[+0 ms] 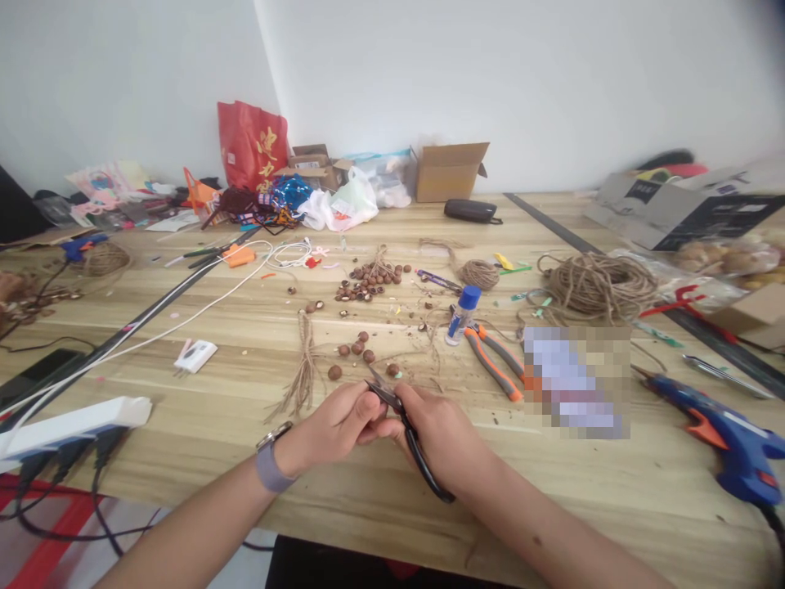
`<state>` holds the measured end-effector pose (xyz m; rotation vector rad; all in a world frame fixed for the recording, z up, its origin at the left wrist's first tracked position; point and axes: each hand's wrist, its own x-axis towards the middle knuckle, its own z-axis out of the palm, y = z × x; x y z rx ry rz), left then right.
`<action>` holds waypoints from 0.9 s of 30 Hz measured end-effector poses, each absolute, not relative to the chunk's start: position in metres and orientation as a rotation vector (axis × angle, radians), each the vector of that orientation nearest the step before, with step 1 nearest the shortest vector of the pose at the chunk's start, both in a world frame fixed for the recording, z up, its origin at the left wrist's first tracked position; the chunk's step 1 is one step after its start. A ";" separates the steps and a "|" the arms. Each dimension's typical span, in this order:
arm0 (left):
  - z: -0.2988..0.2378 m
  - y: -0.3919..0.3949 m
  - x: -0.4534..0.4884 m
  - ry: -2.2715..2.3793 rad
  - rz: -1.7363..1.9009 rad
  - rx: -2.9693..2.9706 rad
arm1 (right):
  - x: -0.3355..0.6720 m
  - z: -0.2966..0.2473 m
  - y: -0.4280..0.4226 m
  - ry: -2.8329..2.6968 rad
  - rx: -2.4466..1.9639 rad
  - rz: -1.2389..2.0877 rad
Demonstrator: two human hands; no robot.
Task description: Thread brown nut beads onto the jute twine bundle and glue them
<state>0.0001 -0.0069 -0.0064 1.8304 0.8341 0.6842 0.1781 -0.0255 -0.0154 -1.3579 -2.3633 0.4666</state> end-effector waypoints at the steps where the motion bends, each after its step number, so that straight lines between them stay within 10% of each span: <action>1: -0.007 -0.007 0.001 0.835 0.676 1.817 | 0.178 -0.015 -0.026 -2.366 -1.373 0.470; 27: -0.009 -0.002 0.001 0.798 0.622 1.740 | 0.176 -0.015 -0.023 -2.283 -1.424 0.519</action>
